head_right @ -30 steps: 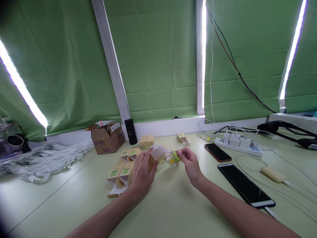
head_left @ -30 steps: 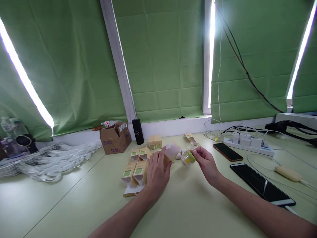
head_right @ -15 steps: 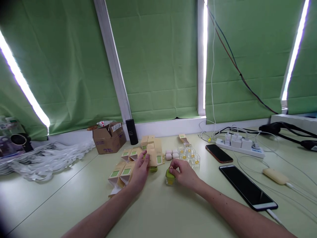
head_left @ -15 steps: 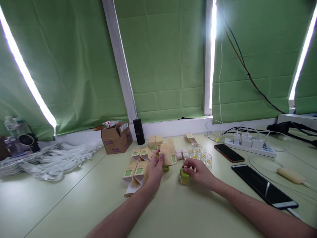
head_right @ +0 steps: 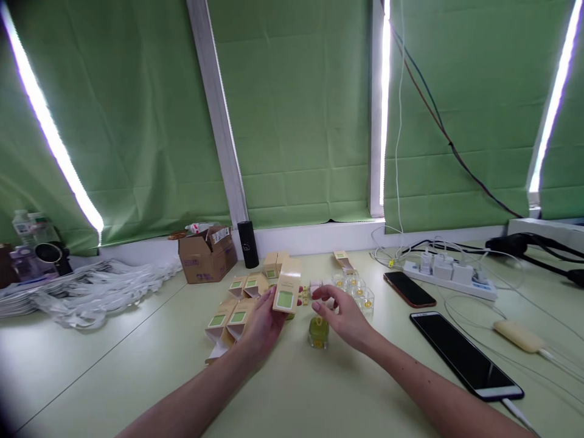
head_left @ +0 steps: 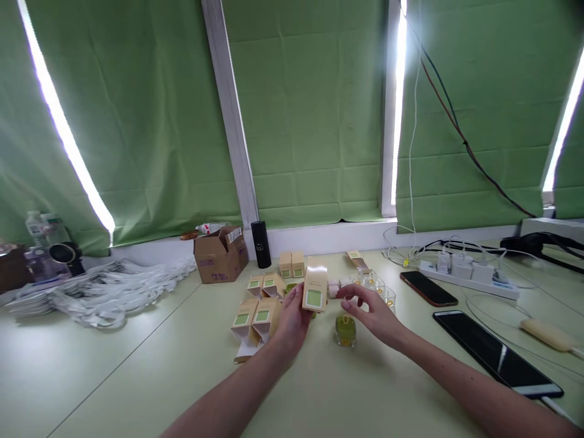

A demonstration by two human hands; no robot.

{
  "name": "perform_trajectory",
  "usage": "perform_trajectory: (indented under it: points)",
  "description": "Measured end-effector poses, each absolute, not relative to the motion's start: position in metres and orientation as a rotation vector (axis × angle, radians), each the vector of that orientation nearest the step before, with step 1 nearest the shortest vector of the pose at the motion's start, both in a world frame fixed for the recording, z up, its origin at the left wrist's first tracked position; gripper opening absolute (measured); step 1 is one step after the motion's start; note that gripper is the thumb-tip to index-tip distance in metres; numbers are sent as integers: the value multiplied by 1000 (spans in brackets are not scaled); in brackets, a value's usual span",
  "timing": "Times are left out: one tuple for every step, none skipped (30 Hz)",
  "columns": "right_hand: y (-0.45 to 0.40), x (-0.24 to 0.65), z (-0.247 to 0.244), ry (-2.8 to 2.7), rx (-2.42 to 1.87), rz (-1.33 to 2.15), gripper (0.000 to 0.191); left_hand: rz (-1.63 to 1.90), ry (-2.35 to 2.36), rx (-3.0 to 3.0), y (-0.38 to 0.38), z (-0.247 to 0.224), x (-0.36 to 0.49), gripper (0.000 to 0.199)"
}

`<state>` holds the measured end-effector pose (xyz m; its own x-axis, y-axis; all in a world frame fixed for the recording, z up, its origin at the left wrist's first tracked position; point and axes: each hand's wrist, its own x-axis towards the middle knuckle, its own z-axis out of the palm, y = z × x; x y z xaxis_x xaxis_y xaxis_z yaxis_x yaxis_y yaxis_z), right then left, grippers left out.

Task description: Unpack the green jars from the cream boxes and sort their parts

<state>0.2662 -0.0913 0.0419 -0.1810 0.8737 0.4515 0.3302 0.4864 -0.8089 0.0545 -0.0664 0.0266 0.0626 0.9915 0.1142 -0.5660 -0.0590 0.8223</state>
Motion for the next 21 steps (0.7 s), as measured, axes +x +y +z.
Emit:
perform_trajectory:
  points:
    - [-90, 264, 45, -1729, -1028, 702, 37, 1432, 651, 874, -67, 27, 55, 41]
    - [-89, 261, 47, -1719, -1026, 732, 41, 1438, 653, 884, -68, 28, 55, 42]
    - [-87, 258, 50, -1711, -1020, 777, 45, 1447, 654, 895, -69, 29, 56, 42]
    - [-85, 255, 52, -1701, -1010, 835, 49, 1454, 654, 906, -70, 30, 56, 42]
    - [-84, 251, 54, -1687, -994, 906, 52, 1461, 654, 919, -71, 31, 56, 41]
    - [-82, 248, 57, -1665, -974, 982, 55, 1467, 656, 934, -72, 32, 57, 41]
    - [-80, 245, 59, -1637, -951, 1052, 56, 1473, 660, 951, -73, 33, 57, 41]
    - [-79, 242, 62, -1604, -932, 1112, 56, 1485, 670, 968, -74, 34, 57, 41]
    - [-78, 239, 65, -1571, -919, 1162, 57, 1504, 685, 984, -75, 35, 57, 42]
    - [-78, 237, 68, -1540, -909, 1202, 58, 1526, 703, 999, -75, 36, 57, 43]
    - [-78, 235, 70, -1516, -904, 1234, 59, 1545, 723, 1015, -76, 38, 56, 44]
    - [-79, 234, 72, -1500, -903, 1257, 60, 1557, 741, 1033, -76, 39, 56, 46]
    - [-79, 232, 74, -1487, -900, 1272, 61, 1563, 757, 1051, -77, 40, 56, 48]
    - [-80, 231, 74, -1478, -892, 1281, 61, 1560, 769, 1068, -78, 42, 56, 50]
    - [-80, 230, 74, -1476, -876, 1286, 61, 1551, 777, 1082, -79, 43, 56, 52]
    - [-81, 229, 73, -1477, -854, 1287, 59, 1543, 782, 1093, -80, 43, 56, 53]
    - [-81, 228, 71, -1480, -830, 1289, 57, 1537, 787, 1102, -80, 44, 56, 53]
    - [-80, 228, 69, -1480, -806, 1290, 55, 1531, 790, 1113, -81, 44, 56, 53]
    - [-80, 227, 67, -1474, -789, 1289, 54, 1529, 793, 1128, -82, 44, 56, 52]
    - [-79, 227, 65, -1461, -784, 1284, 53, 1530, 797, 1148, -82, 44, 56, 51]
    - [-79, 228, 63, -1436, -792, 1273, 52, 1535, 804, 1171, -83, 44, 55, 50]
